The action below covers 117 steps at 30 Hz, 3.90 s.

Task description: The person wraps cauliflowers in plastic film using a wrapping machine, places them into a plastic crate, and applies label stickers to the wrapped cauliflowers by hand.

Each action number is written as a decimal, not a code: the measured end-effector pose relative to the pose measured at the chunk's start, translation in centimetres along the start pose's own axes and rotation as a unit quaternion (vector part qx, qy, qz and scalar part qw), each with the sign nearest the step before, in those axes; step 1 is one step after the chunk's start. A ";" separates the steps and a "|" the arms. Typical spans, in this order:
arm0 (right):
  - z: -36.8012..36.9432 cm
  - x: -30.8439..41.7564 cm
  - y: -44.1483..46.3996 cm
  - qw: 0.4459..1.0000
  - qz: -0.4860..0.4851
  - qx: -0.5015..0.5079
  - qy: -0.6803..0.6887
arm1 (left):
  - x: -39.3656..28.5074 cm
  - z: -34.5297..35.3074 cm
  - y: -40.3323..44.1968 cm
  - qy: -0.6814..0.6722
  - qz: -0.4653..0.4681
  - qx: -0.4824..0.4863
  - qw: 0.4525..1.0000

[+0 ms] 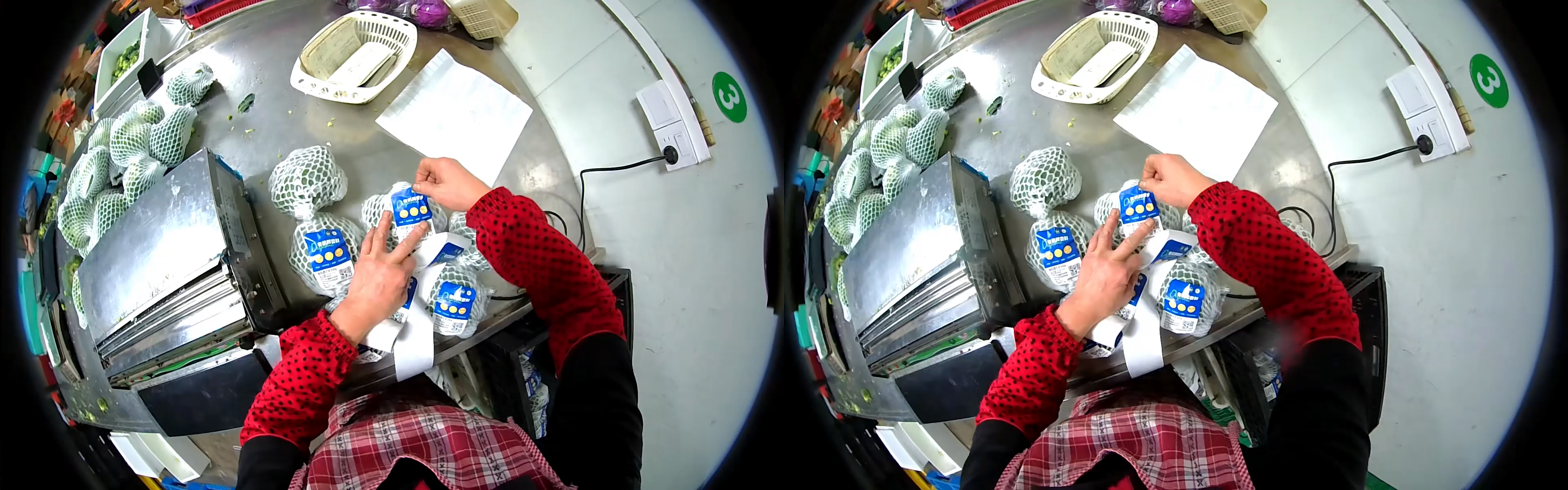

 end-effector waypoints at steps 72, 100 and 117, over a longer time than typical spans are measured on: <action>-7.5 3.2 -17.0 0.948 -0.026 -0.252 0.194 | -13.3 2.4 -13.6 -0.563 -0.349 0.133 0.738; 2.9 11.3 -29.7 0.966 -0.135 -0.159 0.152 | -16.0 -2.4 -10.1 -0.283 -0.077 -0.068 0.954; -8.7 6.3 -31.8 0.877 -0.051 -0.474 0.057 | -20.8 6.6 -13.1 -0.480 -0.296 0.187 0.804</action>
Point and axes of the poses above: each hand's wrist, its own y-axis towards the middle knuckle, its own z-axis out of the palm, x = y × z, the point moved 6 cm from there along y, towards the middle knuckle, and after that the axes turned 9 degrees about -z, right-handed, at the moved point
